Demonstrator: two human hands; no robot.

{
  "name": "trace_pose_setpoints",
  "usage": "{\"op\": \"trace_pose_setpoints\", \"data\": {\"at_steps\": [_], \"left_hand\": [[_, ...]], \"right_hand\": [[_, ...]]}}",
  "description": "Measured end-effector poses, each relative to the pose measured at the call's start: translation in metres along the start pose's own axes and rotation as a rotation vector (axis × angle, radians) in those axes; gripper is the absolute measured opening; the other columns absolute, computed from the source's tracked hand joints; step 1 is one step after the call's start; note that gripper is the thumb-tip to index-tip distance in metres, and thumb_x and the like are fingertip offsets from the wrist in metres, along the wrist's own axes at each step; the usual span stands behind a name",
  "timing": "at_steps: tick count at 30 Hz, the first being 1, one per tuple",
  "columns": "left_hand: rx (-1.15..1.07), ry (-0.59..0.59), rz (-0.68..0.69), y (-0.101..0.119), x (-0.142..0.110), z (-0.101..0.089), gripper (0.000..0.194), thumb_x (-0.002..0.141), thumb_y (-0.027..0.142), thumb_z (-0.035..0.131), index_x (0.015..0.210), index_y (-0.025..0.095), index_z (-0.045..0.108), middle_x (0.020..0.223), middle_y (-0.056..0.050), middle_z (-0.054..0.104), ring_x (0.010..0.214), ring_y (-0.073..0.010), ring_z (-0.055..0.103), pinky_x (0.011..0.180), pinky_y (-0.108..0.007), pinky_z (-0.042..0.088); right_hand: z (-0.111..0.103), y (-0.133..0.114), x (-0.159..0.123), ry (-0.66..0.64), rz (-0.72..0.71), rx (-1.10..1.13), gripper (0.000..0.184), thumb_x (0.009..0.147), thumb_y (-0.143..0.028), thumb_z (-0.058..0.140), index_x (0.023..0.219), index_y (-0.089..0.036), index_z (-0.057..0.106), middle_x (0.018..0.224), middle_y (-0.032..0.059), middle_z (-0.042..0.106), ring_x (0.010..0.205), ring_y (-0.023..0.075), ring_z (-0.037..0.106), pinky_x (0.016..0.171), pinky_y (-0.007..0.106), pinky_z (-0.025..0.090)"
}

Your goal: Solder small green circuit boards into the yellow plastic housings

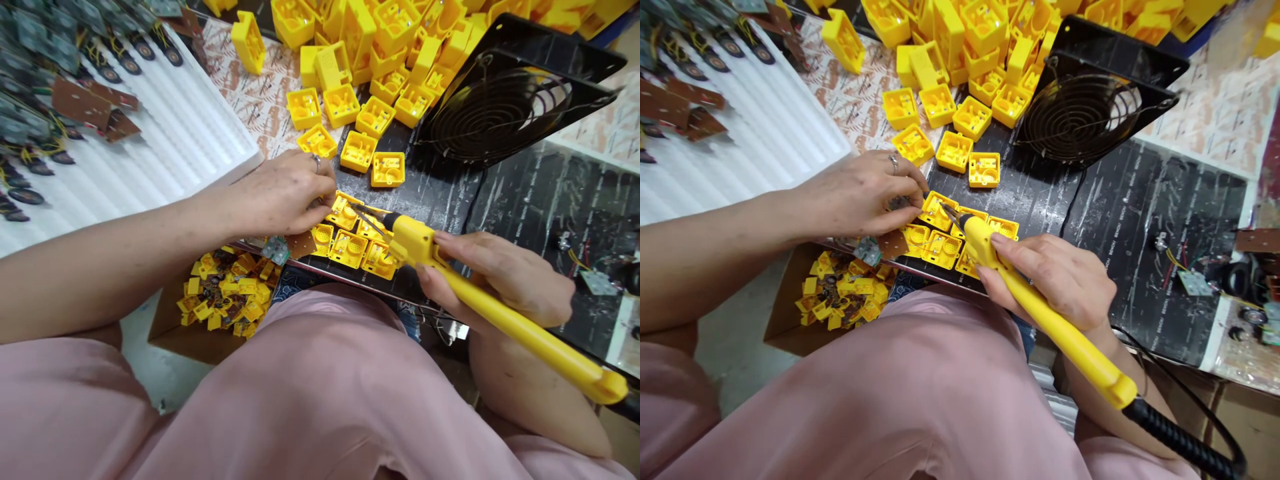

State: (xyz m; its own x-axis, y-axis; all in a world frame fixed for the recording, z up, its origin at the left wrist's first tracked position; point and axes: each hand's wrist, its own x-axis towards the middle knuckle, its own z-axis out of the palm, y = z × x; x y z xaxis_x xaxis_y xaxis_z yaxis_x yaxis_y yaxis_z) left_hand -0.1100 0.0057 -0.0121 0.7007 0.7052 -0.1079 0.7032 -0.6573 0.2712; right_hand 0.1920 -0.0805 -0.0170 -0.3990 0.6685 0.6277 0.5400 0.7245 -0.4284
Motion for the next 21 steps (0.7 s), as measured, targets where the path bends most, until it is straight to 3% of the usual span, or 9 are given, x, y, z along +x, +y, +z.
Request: {"op": "trace_pose_setpoints", "data": {"at_steps": [4, 7, 10, 21], "left_hand": [[0.007, 0.063, -0.103, 0.006, 0.001, 0.002, 0.030, 0.100, 0.031, 0.048, 0.102, 0.019, 0.076, 0.113, -0.008, 0.078, 0.105, -0.0256, 0.072, 0.105, -0.040, 0.051], [0.064, 0.041, -0.163, 0.008, 0.006, 0.008, 0.035, 0.101, 0.032, 0.044, 0.103, 0.017, 0.076, 0.106, -0.010, 0.077, 0.106, -0.0274, 0.072, 0.105, -0.042, 0.051], [0.088, 0.038, -0.175, 0.008, 0.009, 0.013, 0.035, 0.100, 0.032, 0.044, 0.102, 0.017, 0.076, 0.103, -0.010, 0.076, 0.104, -0.0271, 0.072, 0.104, -0.042, 0.051], [0.038, -0.008, -0.159, 0.009, 0.015, 0.009, 0.029, 0.095, 0.032, 0.049, 0.094, 0.019, 0.075, 0.104, -0.009, 0.076, 0.107, -0.0288, 0.072, 0.106, -0.044, 0.048]], "right_hand": [[0.007, 0.004, -0.002, 0.080, 0.024, 0.009, 0.038, 0.091, -0.017, 0.086, 0.126, -0.023, 0.074, 0.097, 0.0045, 0.083, 0.076, 0.0199, 0.080, 0.067, 0.029, 0.068], [0.015, 0.005, 0.000, 0.108, -0.018, 0.067, 0.023, 0.090, -0.018, 0.087, 0.108, -0.021, 0.074, 0.086, 0.0020, 0.081, 0.069, 0.0175, 0.079, 0.062, 0.024, 0.066], [0.020, 0.003, 0.002, 0.114, -0.026, 0.073, 0.023, 0.086, -0.018, 0.091, 0.095, -0.023, 0.070, 0.077, -0.0024, 0.078, 0.065, 0.0167, 0.078, 0.059, 0.022, 0.065], [0.026, 0.001, 0.003, 0.043, -0.072, -0.002, 0.023, 0.089, -0.025, 0.092, 0.094, -0.026, 0.069, 0.075, -0.0027, 0.078, 0.064, 0.0188, 0.078, 0.051, 0.027, 0.063]]}}
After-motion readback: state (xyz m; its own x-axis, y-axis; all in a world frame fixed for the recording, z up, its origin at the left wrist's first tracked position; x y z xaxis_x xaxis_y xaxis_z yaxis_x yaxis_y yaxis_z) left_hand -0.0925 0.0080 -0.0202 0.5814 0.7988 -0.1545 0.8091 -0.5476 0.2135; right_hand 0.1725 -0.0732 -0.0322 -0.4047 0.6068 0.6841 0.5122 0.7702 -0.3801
